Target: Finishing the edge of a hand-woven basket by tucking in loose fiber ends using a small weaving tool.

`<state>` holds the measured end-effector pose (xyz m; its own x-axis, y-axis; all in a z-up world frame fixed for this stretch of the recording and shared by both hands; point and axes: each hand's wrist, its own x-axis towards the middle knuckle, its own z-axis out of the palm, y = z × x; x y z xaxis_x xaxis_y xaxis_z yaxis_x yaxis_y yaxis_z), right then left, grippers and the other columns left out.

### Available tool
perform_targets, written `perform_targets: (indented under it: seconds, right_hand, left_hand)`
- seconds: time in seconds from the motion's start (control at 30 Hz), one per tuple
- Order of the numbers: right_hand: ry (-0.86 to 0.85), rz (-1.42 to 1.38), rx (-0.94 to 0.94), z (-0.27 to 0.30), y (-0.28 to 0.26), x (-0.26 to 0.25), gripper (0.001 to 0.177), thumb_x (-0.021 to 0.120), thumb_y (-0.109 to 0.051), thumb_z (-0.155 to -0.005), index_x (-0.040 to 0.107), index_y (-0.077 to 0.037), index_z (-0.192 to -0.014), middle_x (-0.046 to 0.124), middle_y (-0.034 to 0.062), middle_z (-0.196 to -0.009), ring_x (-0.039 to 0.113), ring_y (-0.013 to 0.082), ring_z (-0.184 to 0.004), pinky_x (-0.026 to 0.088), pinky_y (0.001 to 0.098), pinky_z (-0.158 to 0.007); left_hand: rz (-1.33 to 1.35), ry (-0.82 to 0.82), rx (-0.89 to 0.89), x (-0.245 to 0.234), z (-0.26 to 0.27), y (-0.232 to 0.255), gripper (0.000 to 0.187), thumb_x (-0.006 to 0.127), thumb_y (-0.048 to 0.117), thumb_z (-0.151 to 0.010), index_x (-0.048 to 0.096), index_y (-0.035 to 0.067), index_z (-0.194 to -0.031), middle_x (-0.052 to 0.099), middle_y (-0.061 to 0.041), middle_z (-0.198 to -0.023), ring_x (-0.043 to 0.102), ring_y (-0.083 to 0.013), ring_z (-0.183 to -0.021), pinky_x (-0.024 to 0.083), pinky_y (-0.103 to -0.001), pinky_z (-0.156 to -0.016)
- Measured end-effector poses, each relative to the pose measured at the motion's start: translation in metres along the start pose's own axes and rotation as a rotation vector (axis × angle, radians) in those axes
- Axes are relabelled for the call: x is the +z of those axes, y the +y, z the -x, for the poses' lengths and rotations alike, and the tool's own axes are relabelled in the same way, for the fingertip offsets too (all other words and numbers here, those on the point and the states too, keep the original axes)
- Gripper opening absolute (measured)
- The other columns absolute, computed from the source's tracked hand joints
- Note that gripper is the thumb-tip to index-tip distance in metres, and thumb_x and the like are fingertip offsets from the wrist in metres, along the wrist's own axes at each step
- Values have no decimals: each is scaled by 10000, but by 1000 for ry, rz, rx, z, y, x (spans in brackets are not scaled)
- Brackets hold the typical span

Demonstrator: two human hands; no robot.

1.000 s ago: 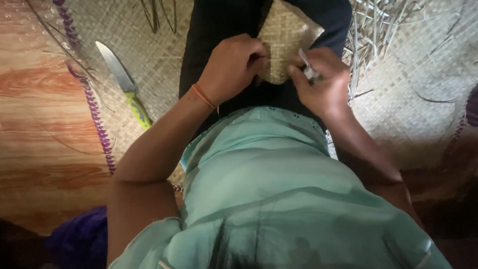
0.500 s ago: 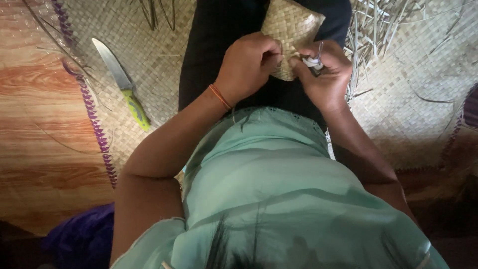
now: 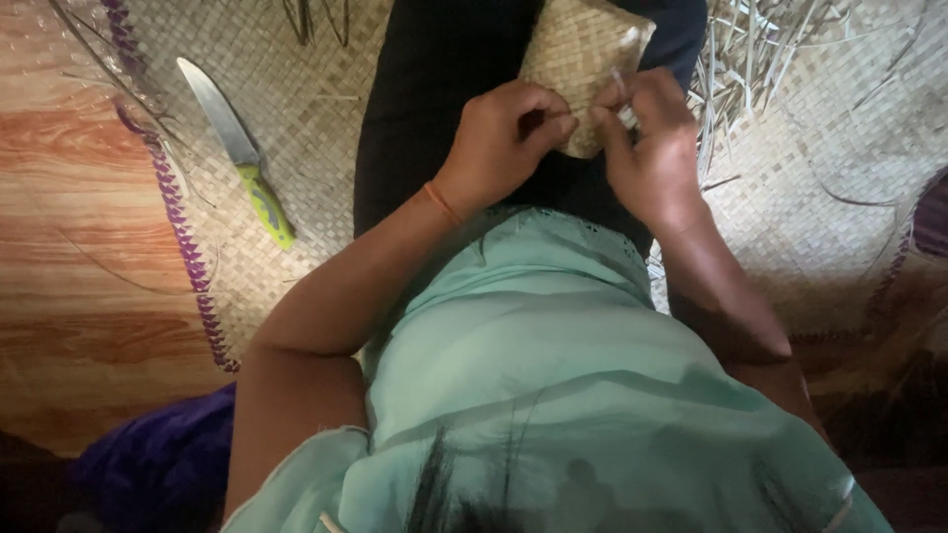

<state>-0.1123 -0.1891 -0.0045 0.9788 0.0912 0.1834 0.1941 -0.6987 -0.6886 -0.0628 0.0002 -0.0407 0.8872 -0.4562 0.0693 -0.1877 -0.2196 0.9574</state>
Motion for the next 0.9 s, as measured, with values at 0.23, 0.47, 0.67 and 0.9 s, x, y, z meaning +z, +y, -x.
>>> perform_targets:
  seconds: [0.23, 0.47, 0.67, 0.9]
  right_hand:
    - [-44, -130, 145, 2, 16, -3, 109, 626, 197, -1019, 576, 124, -1082, 596, 186, -949, 611, 236, -713, 492, 334, -650]
    - [7, -460, 448, 1, 24, 10, 39, 584, 17, -1098, 571, 7, -1134, 634, 64, -815, 624, 136, -715, 499, 236, -682]
    - [80, -364, 403, -7, 19, 0, 54, 583, 52, -1091, 594, 38, -1141, 630, 78, -824, 590, 132, -681, 465, 235, -620]
    - [135, -489, 538, 1, 41, -12, 44, 553, -4, -1123, 567, 6, -1163, 617, 69, -805, 614, 142, -679, 491, 229, -637]
  left_hand:
    - [880, -128, -645, -6, 48, -20, 280, 526, 219, -1039, 634, 17, -1199, 678, -108, -1090, 614, -160, -935, 513, -269, -822]
    - [717, -151, -227, 27, 24, -22, 441, 853, 158, -854, 641, 32, -1219, 693, -49, -1126, 650, -141, -999, 558, -285, -944]
    - [633, 113, -280, 54, -2, -15, 245, 663, 202, -979, 663, 13, -823, 584, 41, -761, 476, -56, -685, 441, -228, -597]
    - [908, 115, -369, 43, -12, -19, 339, 664, 267, -1011, 667, -45, -1145, 676, -95, -1054, 669, -146, -905, 616, -272, -819]
